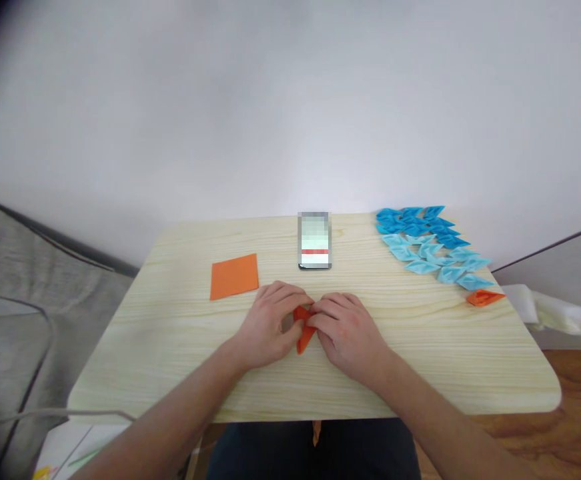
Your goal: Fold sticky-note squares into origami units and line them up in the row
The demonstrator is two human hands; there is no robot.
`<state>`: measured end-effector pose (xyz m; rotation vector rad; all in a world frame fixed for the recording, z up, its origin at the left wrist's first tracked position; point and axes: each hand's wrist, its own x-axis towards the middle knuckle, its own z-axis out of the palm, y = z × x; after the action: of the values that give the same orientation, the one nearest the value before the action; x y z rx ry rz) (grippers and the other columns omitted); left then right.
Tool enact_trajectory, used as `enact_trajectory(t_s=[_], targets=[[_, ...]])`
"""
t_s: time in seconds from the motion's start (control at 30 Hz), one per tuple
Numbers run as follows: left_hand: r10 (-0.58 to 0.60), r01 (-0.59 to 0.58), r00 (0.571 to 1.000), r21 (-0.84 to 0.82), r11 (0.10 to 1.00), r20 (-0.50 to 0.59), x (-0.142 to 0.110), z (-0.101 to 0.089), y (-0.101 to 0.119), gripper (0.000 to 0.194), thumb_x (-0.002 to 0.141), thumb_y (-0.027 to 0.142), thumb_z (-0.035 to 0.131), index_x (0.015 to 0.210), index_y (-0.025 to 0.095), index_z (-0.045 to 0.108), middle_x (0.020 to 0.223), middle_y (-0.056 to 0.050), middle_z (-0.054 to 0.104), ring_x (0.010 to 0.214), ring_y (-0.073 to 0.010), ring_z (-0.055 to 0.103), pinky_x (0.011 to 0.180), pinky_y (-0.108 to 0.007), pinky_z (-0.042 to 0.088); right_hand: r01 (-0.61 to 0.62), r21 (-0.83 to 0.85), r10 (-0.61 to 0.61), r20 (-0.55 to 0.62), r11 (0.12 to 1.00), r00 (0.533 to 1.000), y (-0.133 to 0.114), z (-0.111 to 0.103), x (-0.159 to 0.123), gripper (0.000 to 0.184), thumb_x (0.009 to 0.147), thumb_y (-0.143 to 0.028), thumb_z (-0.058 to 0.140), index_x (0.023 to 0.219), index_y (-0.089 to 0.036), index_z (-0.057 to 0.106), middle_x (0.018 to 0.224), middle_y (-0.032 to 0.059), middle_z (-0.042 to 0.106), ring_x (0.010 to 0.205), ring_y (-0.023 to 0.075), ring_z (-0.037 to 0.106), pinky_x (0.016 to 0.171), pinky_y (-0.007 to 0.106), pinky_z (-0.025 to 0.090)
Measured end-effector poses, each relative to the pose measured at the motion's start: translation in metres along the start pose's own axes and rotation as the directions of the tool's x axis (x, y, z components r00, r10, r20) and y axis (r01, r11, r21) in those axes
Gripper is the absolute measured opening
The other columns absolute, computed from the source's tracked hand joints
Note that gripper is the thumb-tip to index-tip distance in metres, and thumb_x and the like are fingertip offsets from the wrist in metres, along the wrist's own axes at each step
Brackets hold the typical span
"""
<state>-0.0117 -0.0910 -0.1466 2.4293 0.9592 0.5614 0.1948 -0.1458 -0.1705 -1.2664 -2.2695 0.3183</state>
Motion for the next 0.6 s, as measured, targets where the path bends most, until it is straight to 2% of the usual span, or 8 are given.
enact_trajectory(t_s=[0.17,0.4,0.6], targets=[[-0.022,0.023,1.000,0.060,0.998,-0.022,-0.005,0.000,0.002,0.021,0.087,0.027,0.065,0.108,0.026,0.067,0.114,-0.004,0.067,0.111,-0.0263,0.054,0.099,-0.046,0.038,-0.095,-0.032,0.091,-0.090,0.995,0.992,-0.001,0.006,-0.002,0.022,0.095,-0.014,0.060,0.107,-0.025,0.073,0.112,0.0049,0.072,0.107,0.0236,0.060,0.094,0.044,0.047],[-0.052,0.055,0.997,0.045,0.997,-0.060,-0.007,-0.002,0.001,0.016,0.085,0.026,0.068,0.100,0.025,0.065,0.105,-0.005,0.065,0.107,-0.0270,0.053,0.094,-0.045,0.039,-0.162,-0.021,0.157,-0.162,0.987,0.974,-0.008,0.010,0.005,0.020,0.093,-0.014,0.060,0.102,-0.024,0.075,0.104,0.0064,0.071,0.099,0.0236,0.061,0.088,0.044,0.050],[-0.077,0.077,0.993,-0.006,0.997,-0.093,-0.007,0.002,-0.005,0.020,0.084,0.022,0.069,0.102,0.024,0.064,0.106,-0.006,0.064,0.107,-0.0275,0.054,0.093,-0.045,0.040,-0.196,0.003,0.192,-0.207,0.981,0.959,-0.007,0.014,0.009,0.020,0.091,-0.013,0.061,0.100,-0.024,0.074,0.102,0.0062,0.070,0.098,0.0239,0.061,0.086,0.044,0.050]])
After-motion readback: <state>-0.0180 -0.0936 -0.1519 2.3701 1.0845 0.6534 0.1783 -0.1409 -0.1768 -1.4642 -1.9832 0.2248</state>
